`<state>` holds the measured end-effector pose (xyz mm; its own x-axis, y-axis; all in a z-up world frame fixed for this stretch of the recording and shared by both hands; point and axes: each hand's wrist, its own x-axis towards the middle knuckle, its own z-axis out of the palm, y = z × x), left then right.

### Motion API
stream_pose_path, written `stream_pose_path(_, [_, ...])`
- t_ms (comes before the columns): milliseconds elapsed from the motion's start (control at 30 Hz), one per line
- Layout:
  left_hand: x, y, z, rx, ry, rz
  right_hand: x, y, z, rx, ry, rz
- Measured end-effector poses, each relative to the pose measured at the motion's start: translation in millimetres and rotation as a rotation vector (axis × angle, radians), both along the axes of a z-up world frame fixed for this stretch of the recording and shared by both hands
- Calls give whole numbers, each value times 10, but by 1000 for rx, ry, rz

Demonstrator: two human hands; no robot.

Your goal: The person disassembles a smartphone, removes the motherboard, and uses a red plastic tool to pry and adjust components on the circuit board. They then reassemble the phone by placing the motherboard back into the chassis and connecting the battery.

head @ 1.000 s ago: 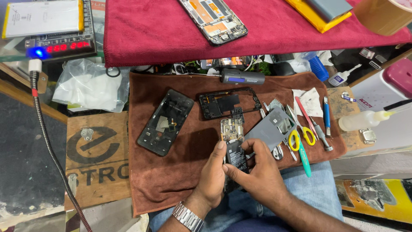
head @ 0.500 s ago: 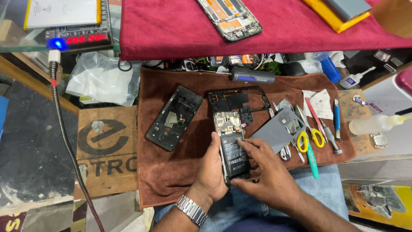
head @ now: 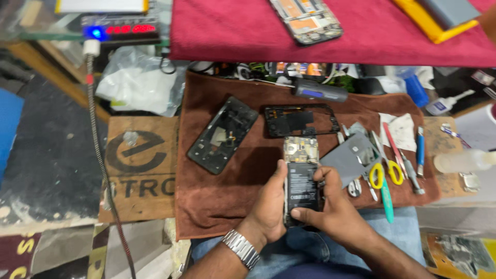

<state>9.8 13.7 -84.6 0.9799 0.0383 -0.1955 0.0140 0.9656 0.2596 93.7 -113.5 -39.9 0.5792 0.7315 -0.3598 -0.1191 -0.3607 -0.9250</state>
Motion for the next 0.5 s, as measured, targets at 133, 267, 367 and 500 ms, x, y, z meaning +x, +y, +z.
stream_pose_path(133, [-11,68,-85,-39,-45,40,45,110,166,-229,-740,128])
stream_pose_path(267, [-14,193,0,-132,-14,103,78,440,458,-77,-1209,160])
stream_pose_path(367, [-37,248,44,-96,102,63,57,806,586,54,-1222,222])
stream_pose_path(500, [-34,236,-49,163,34,90,58,1344,505,-131,-1162,421])
